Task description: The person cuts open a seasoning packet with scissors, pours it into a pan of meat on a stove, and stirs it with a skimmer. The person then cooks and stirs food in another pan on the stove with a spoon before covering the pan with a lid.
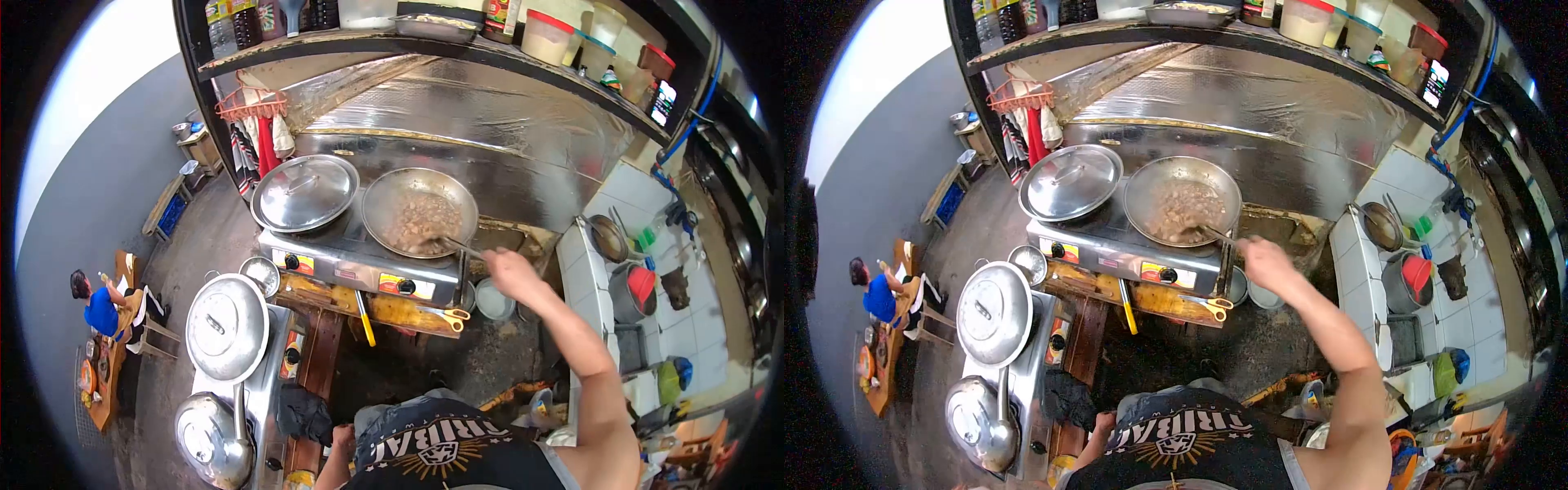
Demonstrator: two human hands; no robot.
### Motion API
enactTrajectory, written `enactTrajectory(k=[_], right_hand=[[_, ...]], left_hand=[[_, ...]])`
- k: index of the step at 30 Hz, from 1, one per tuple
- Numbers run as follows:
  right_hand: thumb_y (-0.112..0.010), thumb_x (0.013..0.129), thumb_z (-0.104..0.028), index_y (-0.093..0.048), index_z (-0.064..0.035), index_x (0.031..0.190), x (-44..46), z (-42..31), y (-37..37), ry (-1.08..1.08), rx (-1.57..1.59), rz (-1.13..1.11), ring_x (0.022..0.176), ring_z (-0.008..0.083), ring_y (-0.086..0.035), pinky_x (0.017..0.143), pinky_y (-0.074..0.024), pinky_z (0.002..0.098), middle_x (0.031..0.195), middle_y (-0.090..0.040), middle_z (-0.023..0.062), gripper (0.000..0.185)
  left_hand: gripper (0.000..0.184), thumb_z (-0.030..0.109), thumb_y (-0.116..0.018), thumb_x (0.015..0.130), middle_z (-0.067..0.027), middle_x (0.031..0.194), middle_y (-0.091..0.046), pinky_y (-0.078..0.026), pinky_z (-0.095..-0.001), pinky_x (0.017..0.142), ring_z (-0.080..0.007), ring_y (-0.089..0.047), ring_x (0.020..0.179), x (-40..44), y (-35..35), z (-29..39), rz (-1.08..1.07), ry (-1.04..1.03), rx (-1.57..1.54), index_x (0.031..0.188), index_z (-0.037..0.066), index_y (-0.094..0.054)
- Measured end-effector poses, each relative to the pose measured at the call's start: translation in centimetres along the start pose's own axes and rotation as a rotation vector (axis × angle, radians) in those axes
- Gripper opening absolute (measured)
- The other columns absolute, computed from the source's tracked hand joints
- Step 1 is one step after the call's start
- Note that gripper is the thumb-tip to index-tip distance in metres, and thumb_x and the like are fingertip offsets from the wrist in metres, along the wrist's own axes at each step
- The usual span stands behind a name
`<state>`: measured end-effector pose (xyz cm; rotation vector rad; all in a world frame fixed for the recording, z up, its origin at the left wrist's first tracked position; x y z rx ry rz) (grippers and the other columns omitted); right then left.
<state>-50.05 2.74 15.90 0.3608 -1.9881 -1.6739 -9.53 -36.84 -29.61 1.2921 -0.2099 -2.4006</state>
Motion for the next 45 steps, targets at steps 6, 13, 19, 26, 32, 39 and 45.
enactTrajectory(k=[6,13,19,26,32,39,45], right_hand=[[-0.054,0.09,-0.003,-0.066,-0.0017,0.113,2.9,3.4,-1.1,-0.121,0.142,0.161,0.095,0.0454,-0.067,0.083,-0.0539,0.0534,0.102,-0.068,0.0284,0.027],[-0.05,0.099,-0.018,-0.066,0.0002,0.108,7.5,8.1,-11.9,-0.457,0.248,0.078,0.101,0.0471,-0.066,0.086,-0.0526,0.0533,0.103,-0.069,0.0301,0.026],[-0.049,0.096,-0.016,-0.07,0.0001,0.108,8.7,5.4,-8.7,-0.351,0.496,-0.169,0.102,0.0416,-0.067,0.091,-0.0526,0.0468,0.103,-0.071,0.0242,0.029],[-0.054,0.093,-0.01,-0.069,-0.0022,0.111,11.6,7.4,-8.0,-0.2,0.162,0.105,0.099,0.0443,-0.068,0.086,-0.0542,0.0496,0.101,-0.07,0.0278,0.024],[-0.053,0.096,-0.015,-0.069,-0.0033,0.114,13.5,8.2,-15.8,-0.443,0.6,-0.066,0.076,0.037,-0.071,0.07,-0.0555,0.0439,0.089,-0.071,0.0224,0.026],[-0.062,0.097,-0.019,-0.067,-0.0073,0.128,5.0,5.6,-7.7,-0.184,0.526,0.054,0.097,0.0294,-0.073,0.085,-0.0564,0.0384,0.111,-0.073,0.019,0.034],[-0.064,0.094,-0.009,-0.069,-0.0083,0.126,0.4,6.3,1.5,-0.167,0.458,0.106,0.097,0.0304,-0.073,0.086,-0.0568,0.0382,0.11,-0.074,0.0181,0.032]], left_hand=[[0.017,0.015,-0.072,0.086,-0.0034,0.072,-0.069,-0.047,-0.0294,0.052,-0.0123,-0.06,0.057,4.0,-0.3,-1.0,-0.214,-0.041,-0.27,0.092,0.0,-0.077],[0.011,0.011,-0.067,0.087,-0.0003,0.066,-0.063,-0.043,-0.028,0.049,-0.0112,-0.056,0.054,-0.1,-0.3,-1.3,-0.03,-0.03,-0.146,0.083,0.004,-0.075],[0.011,0.004,-0.062,0.088,-0.001,0.07,-0.061,-0.041,-0.0288,0.049,-0.0123,-0.054,0.056,0.5,-0.6,-3.3,-0.108,0.037,-0.475,0.091,0.0,-0.071],[0.009,0.005,-0.063,0.089,-0.0008,0.064,-0.058,-0.04,-0.0302,0.047,-0.0132,-0.052,0.051,-0.5,-2.0,-3.1,-0.081,0.052,-0.408,0.084,0.002,-0.07],[0.016,0.011,-0.064,0.09,-0.0014,0.061,-0.058,-0.04,-0.0298,0.046,-0.013,-0.053,0.05,-0.9,-3.3,0.3,-0.073,0.002,-0.287,0.078,0.003,-0.07],[0.017,0.014,-0.067,0.086,-0.0032,0.067,-0.066,-0.045,-0.0291,0.051,-0.0113,-0.059,0.055,1.6,-3.8,0.0,-0.045,-0.038,-0.133,0.086,0.001,-0.077],[0.013,0.014,-0.07,0.083,-0.002,0.063,-0.064,-0.044,-0.0287,0.052,-0.0102,-0.058,0.055,1.8,-2.4,-0.2,-0.042,-0.057,0.004,0.081,0.002,-0.077]])
Point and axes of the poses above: each hand's wrist, its own x-axis towards the middle knuckle, its own y-axis out of the back of the hand, z = x × y, the point moved 4 cm from there along x, towards the middle knuckle
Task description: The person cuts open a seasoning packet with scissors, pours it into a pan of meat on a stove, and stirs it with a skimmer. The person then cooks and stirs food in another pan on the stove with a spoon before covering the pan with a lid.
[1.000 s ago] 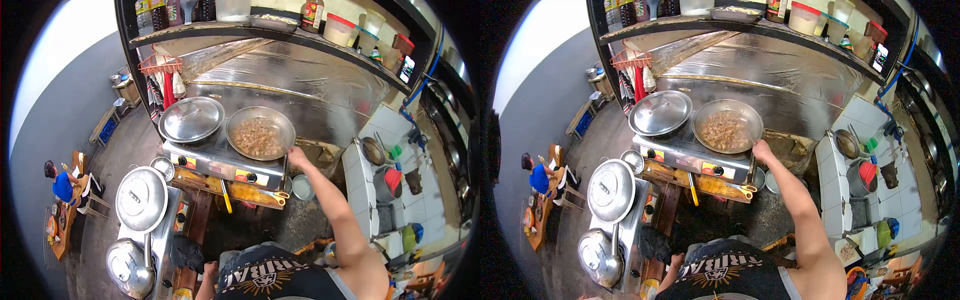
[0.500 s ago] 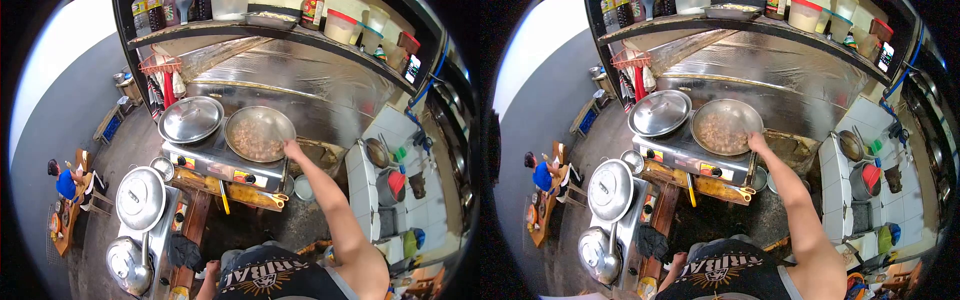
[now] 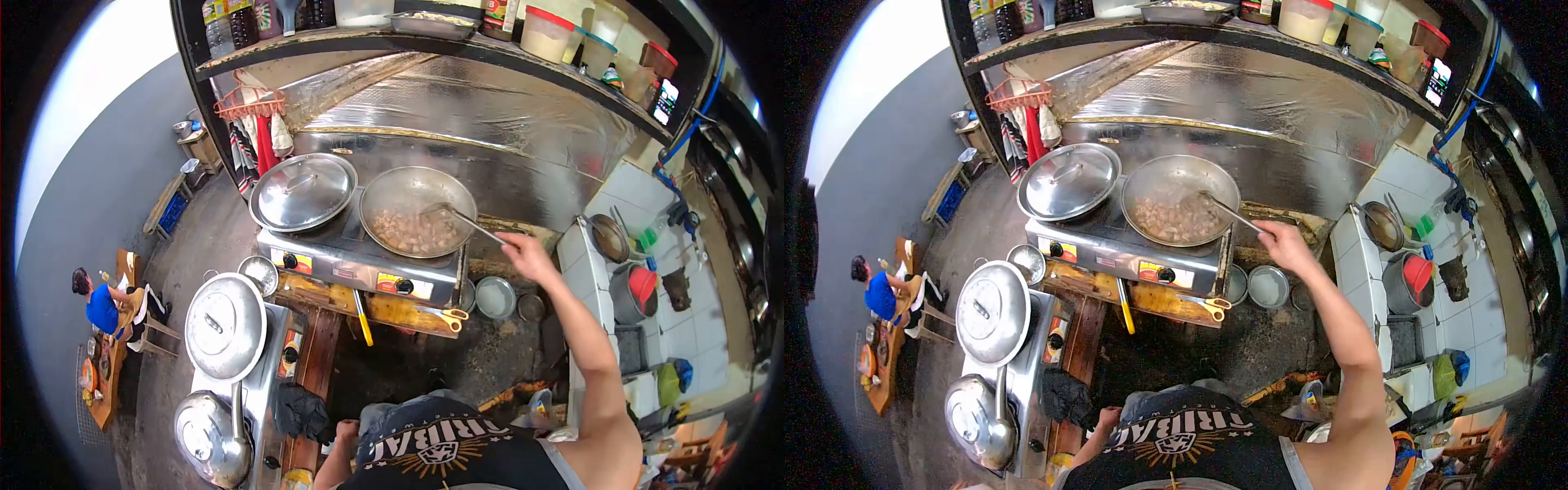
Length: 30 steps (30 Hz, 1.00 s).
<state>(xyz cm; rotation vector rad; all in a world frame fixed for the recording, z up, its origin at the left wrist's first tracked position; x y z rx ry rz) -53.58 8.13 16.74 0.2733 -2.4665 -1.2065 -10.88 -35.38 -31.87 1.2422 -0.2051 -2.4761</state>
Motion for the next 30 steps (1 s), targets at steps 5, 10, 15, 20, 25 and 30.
enactTrajectory(k=[5,10,15,20,25,30], right_hand=[[-0.061,0.091,-0.005,-0.069,-0.004,0.12,-2.5,-4.8,2.1,-0.093,-0.199,-0.25,0.104,0.0402,-0.068,0.09,-0.0553,0.0463,0.113,-0.07,0.0233,0.031],[-0.06,0.091,-0.005,-0.066,-0.0043,0.122,0.3,-0.4,-7.4,0.09,-0.165,0.037,0.091,0.0442,-0.067,0.082,-0.0538,0.0515,0.099,-0.068,0.0243,0.031],[-0.06,0.093,-0.009,-0.069,-0.0075,0.12,2.7,-3.9,-5.9,0.215,-0.168,0.111,0.087,0.0418,-0.068,0.079,-0.0553,0.0505,0.095,-0.067,0.0226,0.028],[-0.061,0.093,-0.009,-0.071,-0.0135,0.12,3.7,-3.0,-11.0,0.379,-0.177,-0.025,0.09,0.0372,-0.069,0.08,-0.058,0.047,0.101,-0.067,0.016,0.029],[-0.061,0.092,-0.006,-0.073,-0.0133,0.118,3.8,1.7,-3.8,0.335,-0.249,-0.135,0.083,0.0381,-0.067,0.074,-0.0562,0.0479,0.09,-0.065,0.0161,0.029],[-0.056,0.097,-0.012,-0.066,-0.0061,0.123,6.0,6.7,-2.7,0.217,-0.179,0.137,0.084,0.0445,-0.066,0.075,-0.0542,0.0517,0.1,-0.069,0.0199,0.028]], left_hand=[[0.013,0.012,-0.071,0.083,-0.0011,0.061,-0.062,-0.043,-0.0291,0.051,-0.0109,-0.057,0.054,0.0,0.6,0.7,-0.058,0.015,-0.129,0.075,0.003,-0.074],[0.015,0.014,-0.066,0.085,-0.0038,0.064,-0.064,-0.045,-0.0292,0.05,-0.0135,-0.058,0.054,1.9,-0.6,0.2,-0.107,0.019,-0.033,0.078,0.002,-0.072],[0.024,0.016,-0.062,0.082,-0.0032,0.056,-0.062,-0.045,-0.0296,0.05,-0.0133,-0.059,0.052,0.9,-2.4,0.9,-0.007,-0.015,-0.168,0.062,0.004,-0.07],[0.014,0.005,-0.063,0.086,-0.0026,0.061,-0.06,-0.041,-0.0305,0.046,-0.0137,-0.054,0.05,-0.4,-5.3,1.1,-0.081,-0.032,-0.222,0.073,0.003,-0.068],[0.007,0.003,-0.063,0.087,-0.0004,0.067,-0.059,-0.042,-0.0314,0.048,-0.0149,-0.055,0.055,-2.0,-7.1,1.9,-0.072,0.099,-0.376,0.082,0.003,-0.068],[0.01,0.006,-0.064,0.089,-0.0023,0.069,-0.062,-0.043,-0.0305,0.049,-0.014,-0.057,0.056,-2.1,-7.8,0.0,-0.158,0.109,-0.395,0.082,0.004,-0.07]])
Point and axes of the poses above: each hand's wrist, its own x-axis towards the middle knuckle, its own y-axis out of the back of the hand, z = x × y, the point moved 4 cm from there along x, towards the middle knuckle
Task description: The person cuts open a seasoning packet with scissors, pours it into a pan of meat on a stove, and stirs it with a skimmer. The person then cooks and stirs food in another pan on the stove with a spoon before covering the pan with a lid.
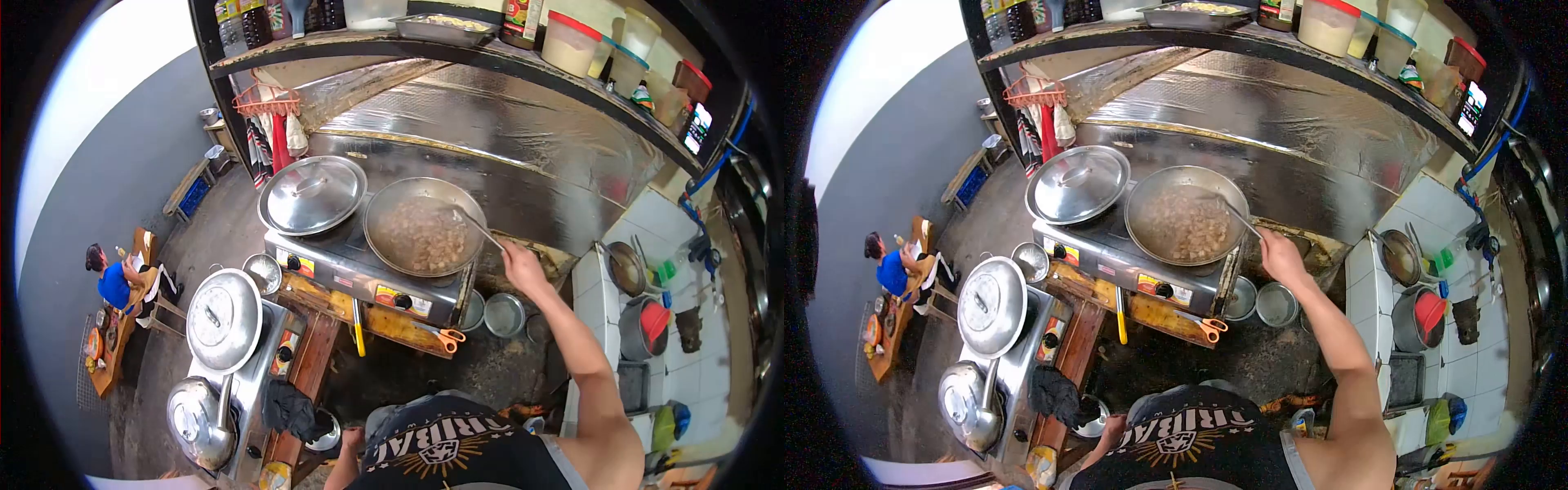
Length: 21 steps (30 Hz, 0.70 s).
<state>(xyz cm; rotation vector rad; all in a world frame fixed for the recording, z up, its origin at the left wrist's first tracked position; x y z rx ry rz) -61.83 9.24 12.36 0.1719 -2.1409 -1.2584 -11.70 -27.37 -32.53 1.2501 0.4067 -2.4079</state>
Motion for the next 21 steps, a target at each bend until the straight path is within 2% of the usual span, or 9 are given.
enactTrajectory(k=[1,3,5,7,11,13,17,20,21], right_hand=[[-0.054,0.098,-0.014,-0.065,-0.0049,0.123,-0.1,1.2,-2.0,-0.12,0.033,-0.06,0.085,0.0452,-0.067,0.075,-0.0543,0.0514,0.102,-0.069,0.0208,0.029],[-0.051,0.101,-0.017,-0.063,-0.0025,0.124,-0.3,3.0,-6.7,-0.351,0.096,-0.185,0.089,0.0466,-0.067,0.074,-0.0544,0.0509,0.108,-0.07,0.0226,0.03],[-0.049,0.102,-0.02,-0.063,-0.002,0.124,-0.1,3.6,-10.1,-0.325,0.194,-0.19,0.096,0.0444,-0.069,0.079,-0.0552,0.0472,0.109,-0.071,0.0227,0.031],[-0.051,0.102,-0.022,-0.063,-0.0011,0.125,1.0,2.9,-9.4,-0.674,0.569,-0.375,0.109,0.037,-0.067,0.094,-0.0516,0.0426,0.111,-0.071,0.0219,0.033],[-0.052,0.1,-0.021,-0.066,-0.0012,0.121,5.4,5.1,-10.4,-0.439,0.261,-0.149,0.104,0.0391,-0.068,0.091,-0.0532,0.0435,0.111,-0.071,0.023,0.032],[-0.052,0.099,-0.02,-0.066,-0.0009,0.121,7.5,3.8,-11.0,-0.432,0.111,-0.098,0.104,0.04,-0.067,0.091,-0.053,0.0439,0.112,-0.07,0.0238,0.032],[-0.055,0.097,-0.016,-0.067,-0.0026,0.121,8.8,-1.9,-13.9,-0.336,0.207,-0.147,0.106,0.0416,-0.066,0.093,-0.0526,0.0457,0.115,-0.069,0.0235,0.031],[-0.06,0.095,-0.014,-0.069,-0.0038,0.122,6.0,-5.4,-14.5,-0.156,0.278,-0.128,0.107,0.0415,-0.066,0.093,-0.0534,0.0451,0.116,-0.069,0.0212,0.03],[-0.061,0.094,-0.012,-0.069,-0.0041,0.122,4.6,-6.2,-13.4,-0.098,0.237,-0.136,0.104,0.0414,-0.066,0.091,-0.0541,0.0446,0.114,-0.07,0.0212,0.03]], left_hand=[[0.009,0.004,-0.065,0.087,-0.0038,0.068,-0.062,-0.044,-0.0297,0.048,-0.0145,-0.058,0.056,-0.2,-0.3,-0.2,0.05,-0.035,-0.05,0.08,0.003,-0.069],[0.01,0.003,-0.064,0.087,-0.0025,0.067,-0.06,-0.043,-0.0294,0.048,-0.0142,-0.056,0.054,-0.6,-1.5,1.3,-0.133,-0.202,-0.152,0.079,0.004,-0.069],[0.011,0.003,-0.063,0.088,-0.0016,0.065,-0.058,-0.043,-0.0295,0.046,-0.0143,-0.054,0.052,-0.4,-1.2,0.9,-0.224,-0.087,-0.296,0.077,0.006,-0.067],[0.013,0.003,-0.062,0.088,-0.0007,0.064,-0.056,-0.042,-0.0296,0.045,-0.0143,-0.052,0.05,-0.5,-1.2,1.5,-0.292,0.028,-0.463,0.075,0.007,-0.065],[0.019,0.006,-0.061,0.089,0.0004,0.061,-0.053,-0.039,-0.0301,0.043,-0.0139,-0.049,0.047,0.4,-1.3,2.5,0.086,-0.075,-0.196,0.07,0.01,-0.06],[0.02,0.006,-0.059,0.089,0.0008,0.06,-0.052,-0.038,-0.0302,0.043,-0.0135,-0.049,0.047,0.3,-1.5,2.7,0.073,-0.084,-0.148,0.069,0.011,-0.06],[0.018,0.002,-0.056,0.087,0.002,0.059,-0.051,-0.038,-0.0297,0.044,-0.0129,-0.048,0.047,0.2,-0.2,2.8,0.024,-0.05,-0.07,0.072,0.009,-0.063],[0.019,0.001,-0.055,0.086,0.0017,0.06,-0.053,-0.04,-0.0292,0.046,-0.0129,-0.049,0.048,0.9,0.9,2.6,-0.396,-0.018,-0.454,0.074,0.009,-0.066],[0.018,0.002,-0.057,0.086,0.0018,0.061,-0.054,-0.04,-0.0288,0.046,-0.0125,-0.049,0.049,1.1,1.8,2.2,-0.21,-0.054,-0.304,0.073,0.009,-0.067]])
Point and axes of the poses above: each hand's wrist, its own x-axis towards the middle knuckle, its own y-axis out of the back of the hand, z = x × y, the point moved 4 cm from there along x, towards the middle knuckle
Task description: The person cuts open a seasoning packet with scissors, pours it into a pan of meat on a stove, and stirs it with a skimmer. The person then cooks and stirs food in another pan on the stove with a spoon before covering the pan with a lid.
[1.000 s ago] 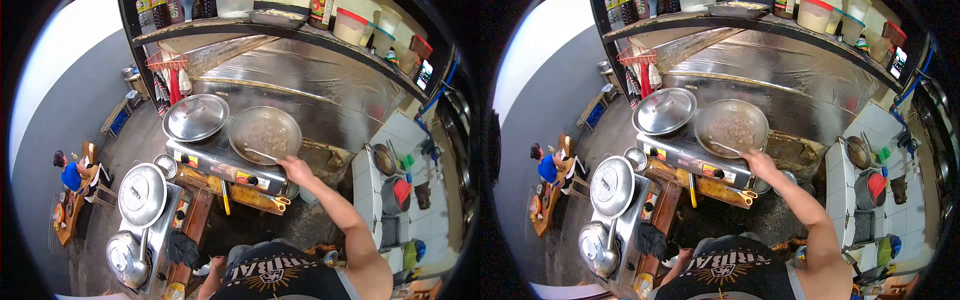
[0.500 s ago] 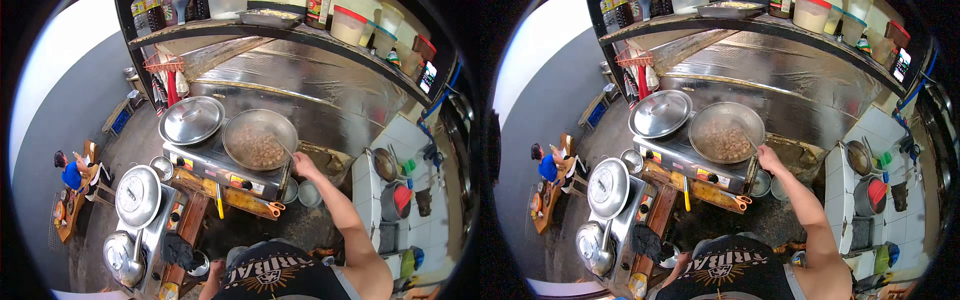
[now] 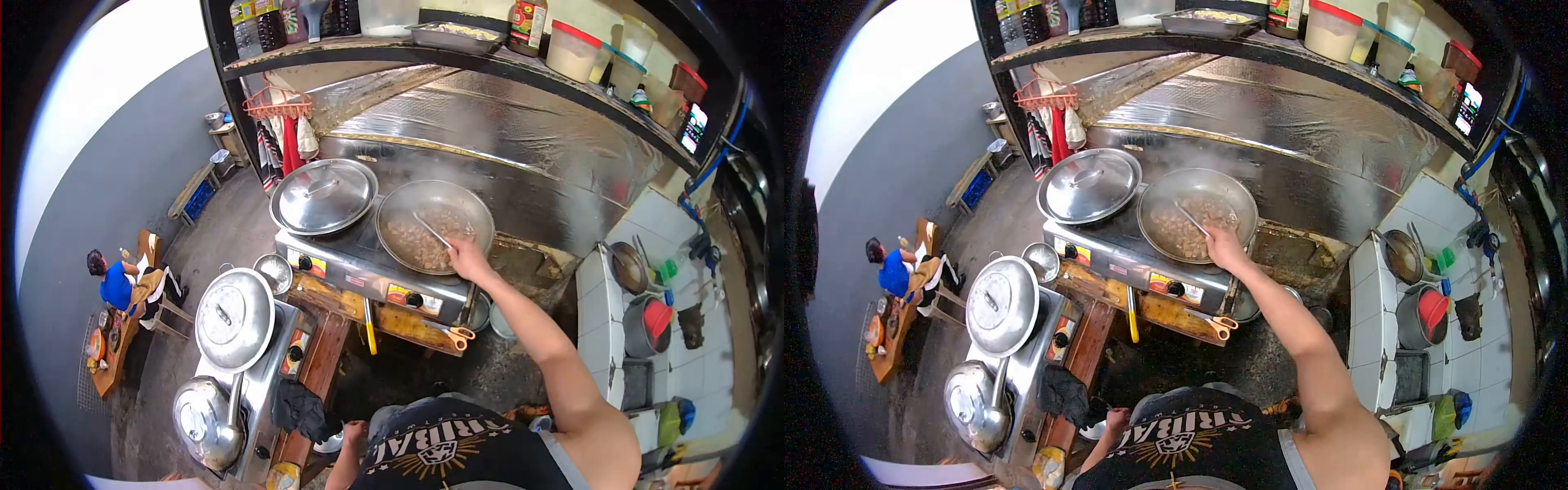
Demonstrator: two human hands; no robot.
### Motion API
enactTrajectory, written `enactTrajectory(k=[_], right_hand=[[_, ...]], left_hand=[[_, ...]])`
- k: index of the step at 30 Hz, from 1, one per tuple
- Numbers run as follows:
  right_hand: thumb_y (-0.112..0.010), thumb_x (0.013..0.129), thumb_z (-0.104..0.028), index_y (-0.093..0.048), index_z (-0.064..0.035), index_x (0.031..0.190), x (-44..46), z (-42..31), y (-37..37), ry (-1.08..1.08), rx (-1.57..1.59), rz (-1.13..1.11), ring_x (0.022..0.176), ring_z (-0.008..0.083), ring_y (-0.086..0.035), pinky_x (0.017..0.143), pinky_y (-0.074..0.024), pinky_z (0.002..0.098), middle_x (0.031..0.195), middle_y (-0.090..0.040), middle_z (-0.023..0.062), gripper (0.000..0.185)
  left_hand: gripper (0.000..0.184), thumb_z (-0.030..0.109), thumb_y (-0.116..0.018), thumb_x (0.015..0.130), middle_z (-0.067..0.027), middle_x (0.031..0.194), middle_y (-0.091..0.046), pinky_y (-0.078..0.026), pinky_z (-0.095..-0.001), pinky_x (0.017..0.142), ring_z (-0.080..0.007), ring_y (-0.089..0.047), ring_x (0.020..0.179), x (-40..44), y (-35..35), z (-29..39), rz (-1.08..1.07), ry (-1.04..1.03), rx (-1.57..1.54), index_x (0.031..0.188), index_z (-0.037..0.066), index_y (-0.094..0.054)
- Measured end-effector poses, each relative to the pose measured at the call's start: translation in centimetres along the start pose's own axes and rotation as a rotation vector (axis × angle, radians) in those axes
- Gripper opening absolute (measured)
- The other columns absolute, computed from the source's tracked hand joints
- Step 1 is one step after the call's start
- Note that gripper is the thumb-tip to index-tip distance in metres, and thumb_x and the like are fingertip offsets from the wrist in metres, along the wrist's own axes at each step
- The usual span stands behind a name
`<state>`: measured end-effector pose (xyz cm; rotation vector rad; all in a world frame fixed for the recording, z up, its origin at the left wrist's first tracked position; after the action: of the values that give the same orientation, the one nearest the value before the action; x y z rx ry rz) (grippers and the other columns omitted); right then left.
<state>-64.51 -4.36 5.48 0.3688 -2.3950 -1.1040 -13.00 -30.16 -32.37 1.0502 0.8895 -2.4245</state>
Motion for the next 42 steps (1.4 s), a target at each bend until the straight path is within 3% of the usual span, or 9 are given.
enactTrajectory(k=[2,11,18,22,30,34,35,39,42], right_hand=[[-0.062,0.092,-0.009,-0.07,-0.005,0.122,-2.4,-1.4,2.6,0.084,-0.076,-0.024,0.099,0.0408,-0.068,0.088,-0.0553,0.0436,0.11,-0.07,0.0209,0.031],[-0.061,0.092,-0.01,-0.071,-0.0048,0.12,-9.9,-8.3,19.4,-0.013,-0.269,-0.107,0.09,0.0387,-0.069,0.083,-0.0545,0.0469,0.101,-0.07,0.0231,0.03],[-0.056,0.09,-0.005,-0.068,-0.0029,0.114,-11.5,-7.4,10.0,-0.035,-0.401,-0.069,0.095,0.0423,-0.068,0.083,-0.0548,0.0513,0.097,-0.068,0.0219,0.027],[-0.06,0.09,-0.008,-0.069,-0.0046,0.113,-11.2,-9.2,15.1,0.018,-0.463,0.004,0.089,0.0415,-0.068,0.079,-0.0557,0.0507,0.092,-0.067,0.0214,0.025],[-0.06,0.091,-0.008,-0.071,-0.0049,0.11,-9.5,-2.2,13.2,0.122,-0.52,-0.008,0.089,0.0416,-0.068,0.076,-0.0557,0.0509,0.091,-0.07,0.0219,0.022],[-0.056,0.092,-0.005,-0.068,-0.0029,0.111,-7.4,-0.9,14.9,0.004,-0.41,0.034,0.09,0.0461,-0.066,0.081,-0.0539,0.0533,0.095,-0.068,0.0258,0.022],[-0.054,0.093,-0.004,-0.067,-0.0022,0.114,-7.1,-0.8,15.9,0.023,-0.403,0.031,0.092,0.0464,-0.066,0.083,-0.0527,0.0544,0.098,-0.068,0.0276,0.025],[-0.052,0.098,-0.011,-0.063,-0.0034,0.118,-4.3,4.7,13.0,-0.01,-0.362,0.198,0.09,0.0489,-0.064,0.082,-0.0512,0.0565,0.097,-0.067,0.0268,0.025],[-0.047,0.097,-0.01,-0.067,-0.0028,0.114,-2.6,7.7,6.3,-0.296,-0.245,-0.106,0.106,0.0464,-0.064,0.092,-0.0522,0.0512,0.109,-0.068,0.0288,0.028]], left_hand=[[0.017,0.003,-0.059,0.086,0.002,0.061,-0.055,-0.04,-0.0279,0.047,-0.0116,-0.05,0.049,-1.3,0.6,0.5,0.347,-0.094,0.318,0.072,0.009,-0.068],[0.013,0.014,-0.068,0.086,0.0019,0.064,-0.061,-0.039,-0.0269,0.047,-0.009,-0.053,0.052,-2.1,5.7,2.0,0.314,-0.007,0.466,0.077,0.005,-0.074],[0.014,0.01,-0.065,0.085,-0.0029,0.062,-0.061,-0.043,-0.0308,0.046,-0.0142,-0.055,0.05,-1.1,6.4,3.1,0.238,0.026,0.488,0.074,0.004,-0.071],[0.012,0.007,-0.063,0.083,-0.0035,0.061,-0.06,-0.044,-0.0307,0.046,-0.0157,-0.057,0.051,-0.1,6.4,3.4,0.075,-0.024,0.268,0.075,0.002,-0.07],[0.016,0.011,-0.067,0.082,0.0007,0.062,-0.06,-0.041,-0.028,0.048,-0.0107,-0.053,0.052,-2.3,5.7,-0.2,0.446,-0.125,0.491,0.067,0.007,-0.068],[0.014,0.011,-0.065,0.089,-0.0033,0.066,-0.06,-0.042,-0.0328,0.051,-0.0171,-0.058,0.059,-3.4,4.9,-1.3,0.275,0.005,0.361,0.076,0.006,-0.068],[0.015,0.007,-0.061,0.086,0.002,0.062,-0.055,-0.042,-0.0325,0.045,-0.0153,-0.056,0.056,-3.5,3.9,-1.8,0.098,0.038,-0.014,0.073,0.014,-0.064],[0.012,0.009,-0.063,0.084,0.0033,0.064,-0.052,-0.041,-0.0319,0.046,-0.0155,-0.053,0.054,-3.9,2.6,-2.8,0.266,-0.009,0.207,0.074,0.014,-0.059],[0.008,0.013,-0.066,0.082,0.0028,0.062,-0.055,-0.044,-0.0327,0.048,-0.014,-0.054,0.053,-3.7,0.1,-3.5,0.27,-0.01,0.092,0.075,0.009,-0.065]])
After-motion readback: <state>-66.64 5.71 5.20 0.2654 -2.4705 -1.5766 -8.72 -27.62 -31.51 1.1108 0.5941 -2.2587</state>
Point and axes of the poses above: each hand's wrist, its own x-axis towards the middle knuckle, its own y-axis out of the back of the hand, z = x × y, the point moved 4 cm from there along x, towards the middle knuckle
